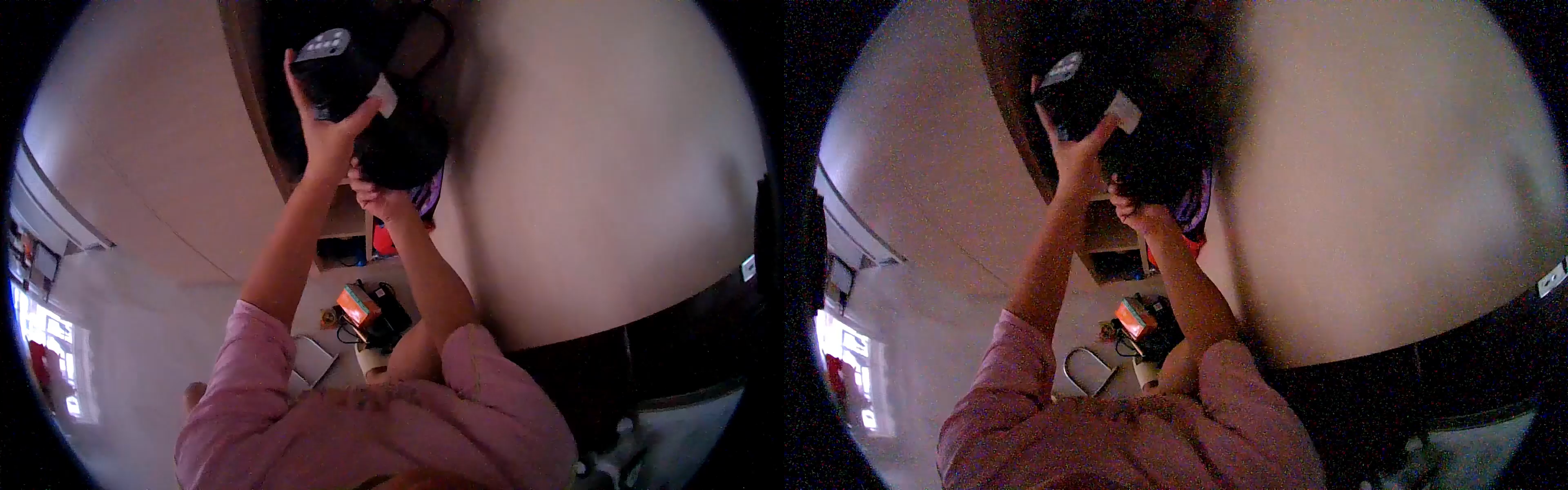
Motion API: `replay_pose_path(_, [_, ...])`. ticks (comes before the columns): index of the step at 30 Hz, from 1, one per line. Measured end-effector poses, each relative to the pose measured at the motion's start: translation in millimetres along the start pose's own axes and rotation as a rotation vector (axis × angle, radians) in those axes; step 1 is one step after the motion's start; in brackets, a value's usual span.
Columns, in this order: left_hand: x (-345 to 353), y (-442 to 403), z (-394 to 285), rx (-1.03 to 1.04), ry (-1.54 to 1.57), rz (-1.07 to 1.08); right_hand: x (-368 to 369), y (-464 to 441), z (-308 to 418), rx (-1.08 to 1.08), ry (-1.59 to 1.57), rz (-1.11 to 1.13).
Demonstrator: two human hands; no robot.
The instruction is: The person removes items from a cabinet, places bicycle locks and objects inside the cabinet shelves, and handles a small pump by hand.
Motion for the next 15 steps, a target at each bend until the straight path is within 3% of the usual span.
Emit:
replay_pose_path(3, [8.0, -5.2, 1.3, 0.096, -0.193, 0.057, -46.4, 19.0, 24.8, -0.401, 0.654, -0.804])
replay_pose_path(6, [18.2, -3.8, -8.1, 0.178, -0.384, 0.090, -1.3, 39.3, 42.9, -0.564, 1.010, -1.104])
replay_pose_path(9, [26.0, -2.5, -13.3, 0.151, -0.320, 0.103, -15.8, 35.2, 55.7, -0.729, 1.234, -1.037])
replay_pose_path(15, [32.0, 4.0, -1.6, 0.310, -0.515, 0.121, -28.5, 45.6, 55.6, -0.730, 0.789, -0.873])
Point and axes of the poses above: each hand's wrist, its own y-axis away from the middle knuckle, its own x-axis out of the palm, z = x × y, the point moved 4 cm from there along -y, towards the middle knuckle, and after that the axes turned 2 degrees about x, right-handed, at the moved point
